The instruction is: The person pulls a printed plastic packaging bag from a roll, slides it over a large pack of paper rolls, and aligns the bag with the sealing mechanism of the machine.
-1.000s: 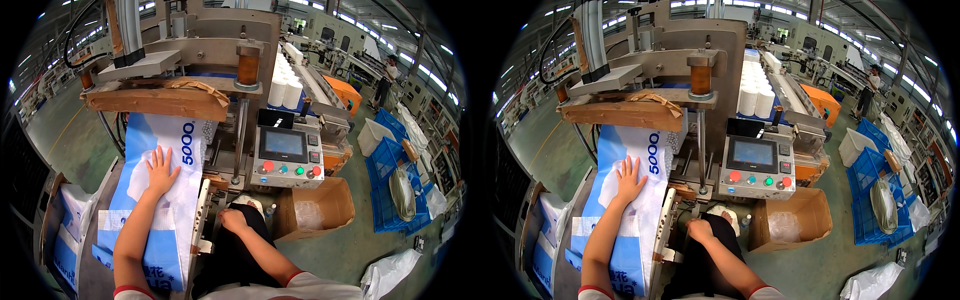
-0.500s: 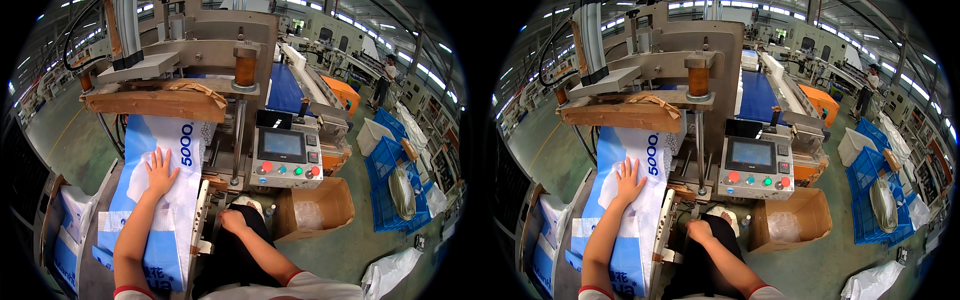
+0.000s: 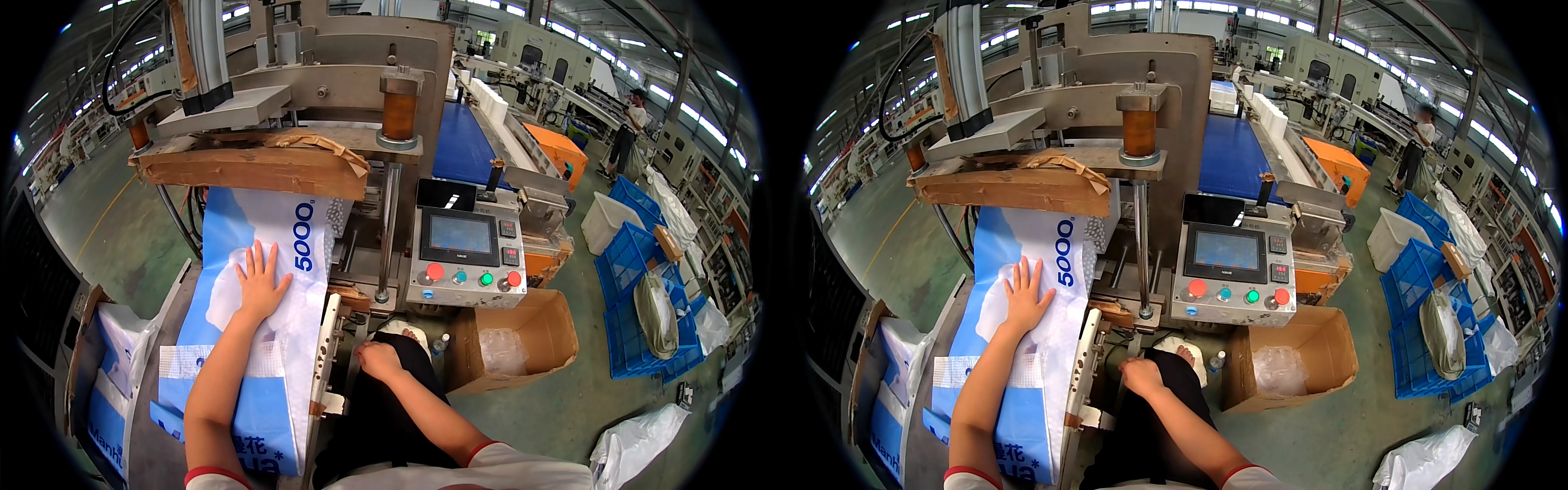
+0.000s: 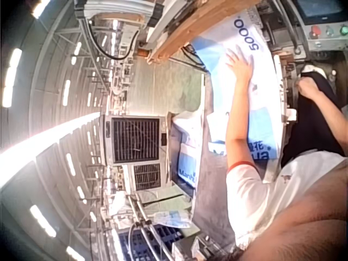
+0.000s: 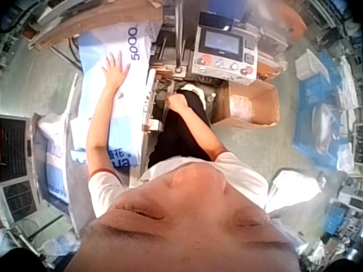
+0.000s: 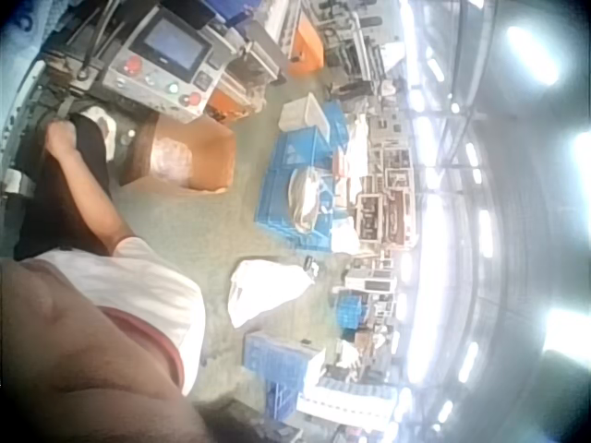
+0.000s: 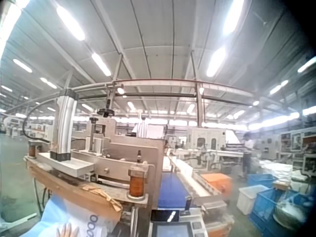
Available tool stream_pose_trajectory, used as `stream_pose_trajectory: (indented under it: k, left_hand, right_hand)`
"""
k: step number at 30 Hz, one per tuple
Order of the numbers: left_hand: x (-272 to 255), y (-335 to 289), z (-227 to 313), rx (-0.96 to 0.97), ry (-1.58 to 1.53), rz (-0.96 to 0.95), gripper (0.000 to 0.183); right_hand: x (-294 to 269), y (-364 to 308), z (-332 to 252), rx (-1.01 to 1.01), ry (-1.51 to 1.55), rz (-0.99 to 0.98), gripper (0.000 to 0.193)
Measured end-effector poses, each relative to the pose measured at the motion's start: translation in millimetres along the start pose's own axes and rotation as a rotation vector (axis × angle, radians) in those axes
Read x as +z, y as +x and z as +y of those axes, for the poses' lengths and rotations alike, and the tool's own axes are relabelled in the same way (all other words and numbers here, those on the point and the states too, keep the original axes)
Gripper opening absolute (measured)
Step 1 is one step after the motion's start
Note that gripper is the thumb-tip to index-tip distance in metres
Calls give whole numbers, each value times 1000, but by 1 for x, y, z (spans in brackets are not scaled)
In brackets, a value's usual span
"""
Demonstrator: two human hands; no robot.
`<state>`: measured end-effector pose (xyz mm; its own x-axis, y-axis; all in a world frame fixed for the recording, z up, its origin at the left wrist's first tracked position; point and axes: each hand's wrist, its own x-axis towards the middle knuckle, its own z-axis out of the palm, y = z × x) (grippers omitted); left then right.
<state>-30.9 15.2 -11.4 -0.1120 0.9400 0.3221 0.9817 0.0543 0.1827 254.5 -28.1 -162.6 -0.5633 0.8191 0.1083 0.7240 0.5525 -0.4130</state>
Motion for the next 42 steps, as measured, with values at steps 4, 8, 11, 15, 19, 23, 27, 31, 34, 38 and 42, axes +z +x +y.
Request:
stream_pose_trajectory:
  k: [4, 8, 11, 15, 19, 23, 27, 31, 34, 38, 42]
  left_hand:
    - [0, 0, 0, 4, -2, 8, 77]
    - [-1, 0, 0, 1, -1, 5, 77]
    - [-2, 1, 2, -2, 1, -4, 77]
    - [0, 0, 0, -2, 8, 0, 77]
    - [1, 1, -2, 0, 11, 2, 77]
    - [0, 1, 1, -1, 12, -4, 77]
    - [2, 0, -2, 4, 14, 6, 77]
    - [1, 0, -1, -2, 9, 2, 77]
    - [1, 1, 0, -4, 4, 1, 77]
    - [1, 1, 0, 2, 0, 9, 77]
    - [2, 0, -1, 8, 1, 15, 76]
  right_hand:
    - [1, 0, 1, 0, -17, -4, 17]
    - [1, 0, 0, 0, -17, 3, 17]
    - [3, -1, 3, -2, -15, 21, 17]
    - [-1, -1, 0, 0, -16, 12, 17]
    - [-2, -2, 1, -5, -3, 28, 17]
    - [3, -2, 3, -9, -6, 44, 17]
    - [-2, -2, 0, -8, -4, 39, 17]
    - [1, -2, 0, -17, -3, 54, 17]
    - [2, -1, 0, -14, -11, 46, 17]
    - [4, -2, 1, -28, 2, 76, 17]
    - [-1, -2, -1, 1, -1, 23, 17]
